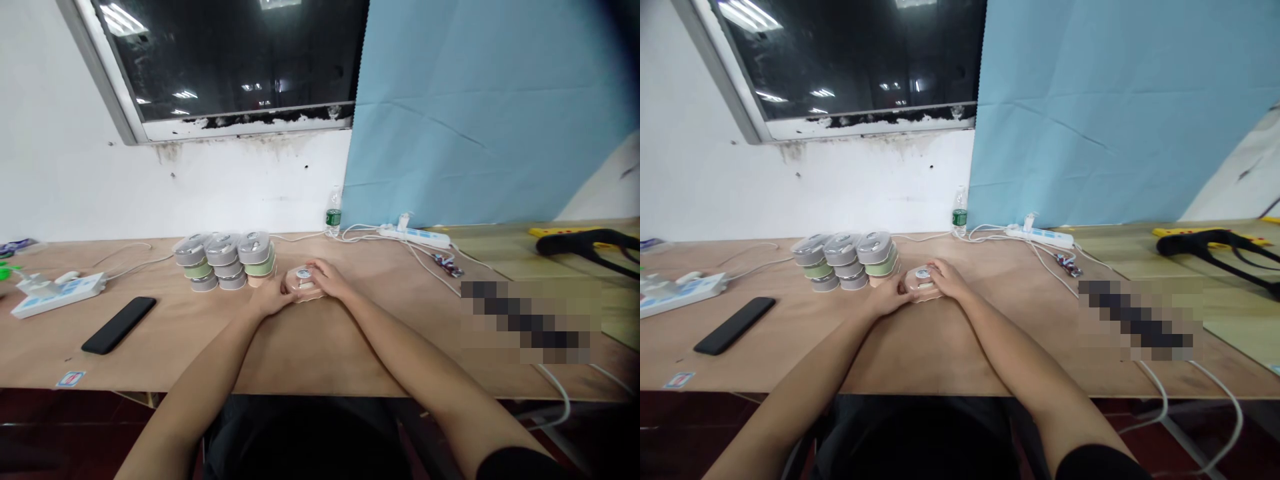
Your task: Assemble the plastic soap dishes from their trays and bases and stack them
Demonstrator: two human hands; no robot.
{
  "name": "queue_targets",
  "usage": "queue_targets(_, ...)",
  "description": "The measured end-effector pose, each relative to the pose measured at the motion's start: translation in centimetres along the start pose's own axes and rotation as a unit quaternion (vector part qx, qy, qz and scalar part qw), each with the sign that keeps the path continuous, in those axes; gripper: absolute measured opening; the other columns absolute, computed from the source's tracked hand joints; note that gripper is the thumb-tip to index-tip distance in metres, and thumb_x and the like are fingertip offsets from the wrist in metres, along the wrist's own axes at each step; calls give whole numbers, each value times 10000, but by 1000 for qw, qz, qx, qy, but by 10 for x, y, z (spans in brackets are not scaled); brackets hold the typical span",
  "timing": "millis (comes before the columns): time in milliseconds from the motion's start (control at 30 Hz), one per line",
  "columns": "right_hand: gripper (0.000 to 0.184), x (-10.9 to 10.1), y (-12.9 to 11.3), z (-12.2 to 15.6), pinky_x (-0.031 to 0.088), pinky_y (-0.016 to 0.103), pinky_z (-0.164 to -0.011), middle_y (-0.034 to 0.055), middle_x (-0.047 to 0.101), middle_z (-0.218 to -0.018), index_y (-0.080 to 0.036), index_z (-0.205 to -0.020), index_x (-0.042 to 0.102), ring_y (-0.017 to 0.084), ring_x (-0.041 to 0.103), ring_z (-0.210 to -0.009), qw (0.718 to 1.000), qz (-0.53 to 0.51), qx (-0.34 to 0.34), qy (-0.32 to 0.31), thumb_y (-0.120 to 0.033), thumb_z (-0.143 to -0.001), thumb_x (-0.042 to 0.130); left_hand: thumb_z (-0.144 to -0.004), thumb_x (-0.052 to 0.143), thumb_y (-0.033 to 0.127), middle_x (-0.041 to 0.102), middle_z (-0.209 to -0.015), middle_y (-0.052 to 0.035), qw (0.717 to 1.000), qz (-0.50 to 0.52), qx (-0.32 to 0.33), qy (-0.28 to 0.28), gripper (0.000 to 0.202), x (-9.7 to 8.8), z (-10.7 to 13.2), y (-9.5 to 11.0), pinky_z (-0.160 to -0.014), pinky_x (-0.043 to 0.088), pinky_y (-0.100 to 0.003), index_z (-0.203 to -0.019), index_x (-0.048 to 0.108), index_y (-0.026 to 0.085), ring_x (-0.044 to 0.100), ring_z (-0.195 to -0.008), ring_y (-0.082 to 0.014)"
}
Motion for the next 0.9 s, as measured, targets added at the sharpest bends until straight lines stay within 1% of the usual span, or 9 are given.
queue_targets(100, 313, 1, 0, -1, 451, 353, -942, 77, 634, -1138, -193, -1137, 617, 192, 588, -1054, 1000, -3, -11, 1, -338, -905, 465, -776, 583, 604, 668, -987, -70, 1000, -4, 3, 21, 650, -3, -1, -2, -708, 461, -298, -1266, 510, 184, 625, -849, -221)
queue_targets(267, 401, 2, 1, -2, 359, 396, -1076, 92, 540, -1315, -210, -1221, 598, 214, 482, -1250, 997, -24, -65, -39, -356, -850, 559, -817, 575, 544, 575, -1278, -145, 998, -17, -20, 58, 653, -6, -2, -8, -938, 428, -362, -1338, 465, 166, 552, -1147, -273)
queue_targets(367, 539, 1, 2, -1, 328, 424, -1103, 114, 495, -1367, -204, -1264, 580, 243, 444, -1292, 996, -5, -77, -52, -431, -782, 659, -860, 542, 480, 570, -1306, -137, 998, -12, -23, 57, 598, -7, -1, -7, -943, 433, -371, -1365, 437, 177, 553, -1164, -276)
queue_targets(533, 702, -5, -5, -1, 417, 406, -1033, 116, 576, -1243, -196, -1206, 618, 257, 540, -1166, 995, 68, -67, 6, -537, -617, 787, -885, 511, 432, 630, -1230, -107, 998, -17, -25, 57, 520, -8, 0, -6, -878, 469, -361, -1350, 447, 208, 598, -1097, -273)
queue_targets(600, 700, -10, -4, -2, 444, 413, -1001, 115, 598, -1200, -202, -1188, 627, 261, 567, -1117, 993, 104, -35, 40, -557, -606, 786, -866, 534, 464, 616, -1256, -118, 998, -23, -26, 54, 570, -7, 0, -7, -902, 461, -368, -1359, 439, 197, 585, -1125, -281)
queue_targets(667, 684, -13, 0, -3, 430, 441, -1014, 134, 586, -1234, -197, -1197, 627, 285, 553, -1147, 989, 139, 1, 58, -565, -635, 760, -852, 546, 483, 596, -1285, -129, 998, -31, -17, 45, 612, -4, 0, -6, -932, 450, -374, -1372, 429, 181, 571, -1150, -284)
queue_targets(733, 684, -13, 3, -3, 376, 456, -1070, 156, 532, -1330, -176, -1252, 600, 308, 483, -1250, 988, 152, 14, 38, -534, -683, 728, -853, 543, 482, 598, -1282, -126, 999, -37, 7, 32, 605, -1, -1, -3, -947, 443, -371, -1367, 438, 179, 570, -1150, -277)
queue_targets(800, 705, -9, 4, -3, 313, 440, -1123, 161, 433, -1437, -146, -1339, 529, 304, 379, -1350, 990, 142, 6, -11, -453, -727, 697, -854, 540, 482, 611, -1261, -119, 999, -41, 28, 19, 572, 1, -1, 0, -951, 443, -369, -1336, 470, 183, 576, -1138, -271)
queue_targets(900, 765, -6, 7, -2, 273, 410, -1148, 155, 295, -1523, -120, -1420, 428, 288, 284, -1408, 990, 121, -4, -70, -330, -727, 676, -850, 541, 484, 608, -1262, -115, 997, -47, 53, 12, 527, 3, -1, 4, -956, 442, -368, -1281, 513, 183, 572, -1140, -269)
Point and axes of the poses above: each hand's wrist, its own z-axis away from the middle knuckle, its own x-axis out of the palm, y = z × x, the point moved 8 cm from there along -z, towards the middle knuckle
